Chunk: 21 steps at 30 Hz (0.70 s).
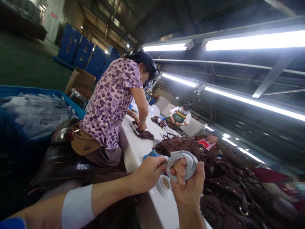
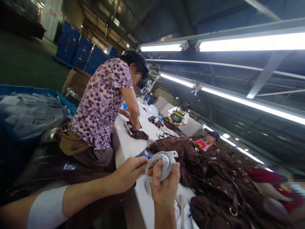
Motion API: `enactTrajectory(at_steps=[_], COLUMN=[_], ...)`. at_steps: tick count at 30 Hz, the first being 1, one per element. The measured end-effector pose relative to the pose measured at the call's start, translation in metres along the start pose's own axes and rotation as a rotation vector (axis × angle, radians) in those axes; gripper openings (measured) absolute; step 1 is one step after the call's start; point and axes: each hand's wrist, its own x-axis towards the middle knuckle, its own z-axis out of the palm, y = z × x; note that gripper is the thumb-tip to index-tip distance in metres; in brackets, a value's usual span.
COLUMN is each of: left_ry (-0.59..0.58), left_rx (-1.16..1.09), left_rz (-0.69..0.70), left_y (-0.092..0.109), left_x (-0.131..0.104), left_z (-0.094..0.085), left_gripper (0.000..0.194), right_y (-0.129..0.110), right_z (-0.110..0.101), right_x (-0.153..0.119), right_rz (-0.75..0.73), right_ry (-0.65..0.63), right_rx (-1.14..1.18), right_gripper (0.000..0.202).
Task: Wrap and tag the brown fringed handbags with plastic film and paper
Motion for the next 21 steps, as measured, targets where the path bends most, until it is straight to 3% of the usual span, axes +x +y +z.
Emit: enactTrajectory(at_steps=[5, 9, 11, 15, 17, 21], left_ry=[-0.198, -0.229, -0.220, -0.325, -0.303, -0.209], left_rx=[-0.232, -0.247, -0.306, -0.491, -0.430, -0.292], left_rz=[-0.238, -0.309, -0.373, -0.576, -0.578, -0.390], left_y=[-0.005, -0.006, -0.013, -0.040, -0.054, -0.062], left_x=[-0.013, -0.035, -0.050, -0.081, -0.092, -0.099], left_z=[-0.007, -0.006, 0.000, 0.017, 0.026, 0.028], left_gripper=[0.015, 0.022, 0.032, 0.062, 0.071, 0.086], right_y=[0.026, 0.052, 0.066, 0.087, 0.092, 0.095], right_z=[-0.017, -0.038, -0.052, -0.073, -0.075, -0.071], right_x=[-0.020, -0.043, -0.055, -0.077, -0.084, -0.089], right_rz=[0.020, 0.118, 0.171, 0.284, 0.326, 0.345], right_ry=[0.131, 0.048, 0.007, -0.061, -0.067, -0.082], right_rx=[-0.032, -0.114, -0.141, -0.160, -0.130, 0.026], right_gripper=[0.043, 0.048, 0.053, 0.067, 0.073, 0.076])
